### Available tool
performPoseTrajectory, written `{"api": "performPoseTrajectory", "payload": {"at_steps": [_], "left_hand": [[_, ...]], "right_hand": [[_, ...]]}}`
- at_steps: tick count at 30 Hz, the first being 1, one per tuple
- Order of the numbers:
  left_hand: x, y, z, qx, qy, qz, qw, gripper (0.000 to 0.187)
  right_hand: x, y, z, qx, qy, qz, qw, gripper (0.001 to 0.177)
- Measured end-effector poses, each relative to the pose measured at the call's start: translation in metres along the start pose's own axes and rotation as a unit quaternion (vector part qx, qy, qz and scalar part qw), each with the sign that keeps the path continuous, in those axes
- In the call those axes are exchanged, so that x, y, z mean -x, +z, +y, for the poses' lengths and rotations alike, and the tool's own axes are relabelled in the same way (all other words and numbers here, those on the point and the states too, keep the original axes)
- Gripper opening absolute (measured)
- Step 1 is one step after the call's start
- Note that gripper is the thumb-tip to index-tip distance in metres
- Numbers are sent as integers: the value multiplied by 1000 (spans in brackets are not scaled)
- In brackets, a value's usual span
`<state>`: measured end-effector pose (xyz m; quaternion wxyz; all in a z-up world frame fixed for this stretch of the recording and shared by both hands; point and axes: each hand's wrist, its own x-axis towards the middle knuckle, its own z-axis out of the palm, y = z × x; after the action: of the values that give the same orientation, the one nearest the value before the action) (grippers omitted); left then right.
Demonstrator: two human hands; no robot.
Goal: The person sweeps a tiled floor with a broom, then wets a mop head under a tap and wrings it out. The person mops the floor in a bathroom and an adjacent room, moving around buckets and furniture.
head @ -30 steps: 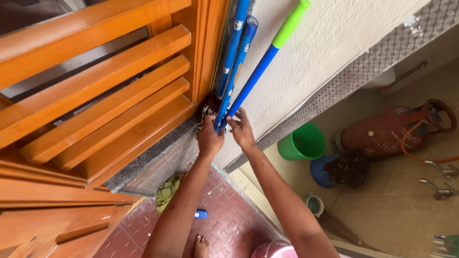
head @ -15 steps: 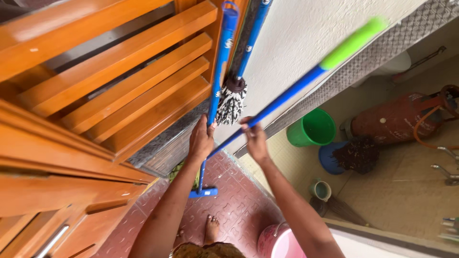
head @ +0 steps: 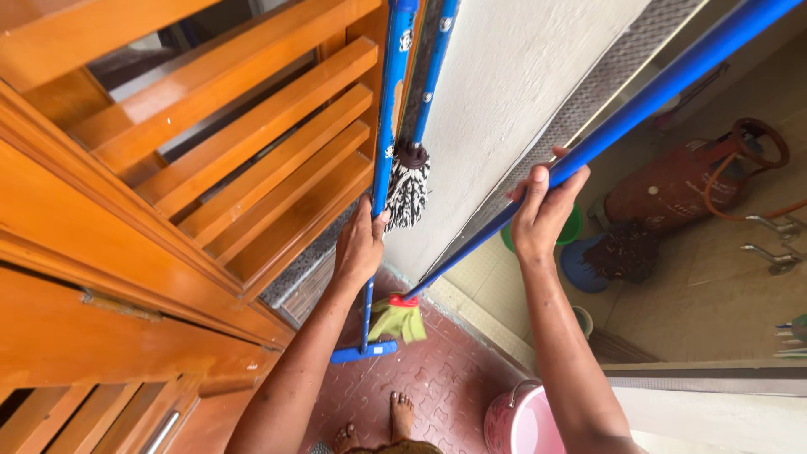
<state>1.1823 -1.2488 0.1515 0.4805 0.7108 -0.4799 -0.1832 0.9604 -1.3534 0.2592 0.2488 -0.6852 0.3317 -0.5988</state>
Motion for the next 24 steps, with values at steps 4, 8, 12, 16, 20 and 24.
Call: {"api": "performPoseTrajectory", "payload": {"at_steps": [4, 8, 12, 16, 20, 24], "left_hand": [[-8, 17, -9, 8, 25, 4, 1000, 39], [-29, 47, -18, 8, 3, -21, 1000, 42], [-62, 73, -22, -36, -52, -49, 997, 45], [-83, 94, -29, -52, -140, -62, 987, 39], [-94, 112, -32, 29, 6, 64, 998, 55], [-89, 118, -20, 2, 129, 152, 980, 67]], "right_hand": [[-1, -10, -10, 11, 10, -16, 1000, 41], [-7, -33, -6, -21, 17, -23, 999, 41], [-11, -48, 4, -28, 24, -35, 999, 41], [-9, -52, 17, -67, 43, -44, 996, 39], [1, -61, 25, -32, 57, -41, 997, 38], [14, -65, 22, 9, 63, -36, 997, 37]]}}
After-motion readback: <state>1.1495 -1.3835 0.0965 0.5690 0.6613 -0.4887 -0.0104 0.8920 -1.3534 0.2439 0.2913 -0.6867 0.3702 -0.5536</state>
